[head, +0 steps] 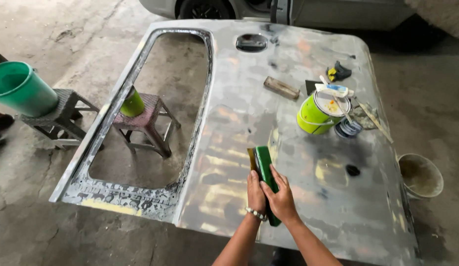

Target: The person sands a car door with a green sanding block, focusing on the edges and the flat surface. They occasionally wipe the surface with a blue cloth and dip the sanding block into a bucket of water to clean it.

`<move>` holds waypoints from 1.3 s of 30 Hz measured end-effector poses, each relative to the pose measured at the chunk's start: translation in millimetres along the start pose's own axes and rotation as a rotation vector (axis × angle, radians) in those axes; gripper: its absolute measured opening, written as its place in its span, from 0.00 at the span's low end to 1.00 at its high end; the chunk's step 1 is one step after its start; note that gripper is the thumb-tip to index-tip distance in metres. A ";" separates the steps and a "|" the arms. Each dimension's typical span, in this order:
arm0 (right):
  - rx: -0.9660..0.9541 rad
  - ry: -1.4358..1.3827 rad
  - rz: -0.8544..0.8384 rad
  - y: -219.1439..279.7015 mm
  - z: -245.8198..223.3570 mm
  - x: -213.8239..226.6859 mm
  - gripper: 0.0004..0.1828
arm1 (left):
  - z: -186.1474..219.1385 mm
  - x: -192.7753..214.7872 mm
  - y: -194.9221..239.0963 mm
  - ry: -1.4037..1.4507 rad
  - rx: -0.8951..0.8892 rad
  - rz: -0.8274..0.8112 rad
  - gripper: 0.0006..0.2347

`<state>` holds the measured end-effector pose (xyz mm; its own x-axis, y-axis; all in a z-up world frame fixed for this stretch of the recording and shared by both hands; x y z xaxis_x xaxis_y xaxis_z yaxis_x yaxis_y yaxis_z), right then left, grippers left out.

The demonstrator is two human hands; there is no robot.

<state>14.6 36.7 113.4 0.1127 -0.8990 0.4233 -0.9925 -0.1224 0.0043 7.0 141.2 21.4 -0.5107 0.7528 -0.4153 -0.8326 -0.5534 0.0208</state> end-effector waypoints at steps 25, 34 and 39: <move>-0.741 -0.688 -0.035 -37.5 173.5 58.1 0.25 | -0.3 2.4 48.9 -0.795 -0.215 -0.123 0.20; -0.574 -0.085 0.107 -7.5 195.3 43.6 0.38 | -39.4 85.0 88.2 -1.348 -0.607 -0.867 0.23; -0.249 0.310 0.293 -6.2 179.4 12.7 0.41 | -62.9 43.1 7.4 -1.310 -0.581 -0.988 0.26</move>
<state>30.8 -49.4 -43.7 -0.1551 -0.7082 0.6888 -0.9658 0.2554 0.0450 -7.8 147.1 -53.6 0.0350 0.4611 0.8866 -0.8829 0.4299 -0.1888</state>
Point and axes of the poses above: each hand's wrist, its own y-axis away from the middle knuckle, its own x-axis out of the back of the hand, z = x × y, the point moved 7 cm from there along -y, towards the middle knuckle, and after that the axes turned 14 degrees about -x, right-handed, at the moved point
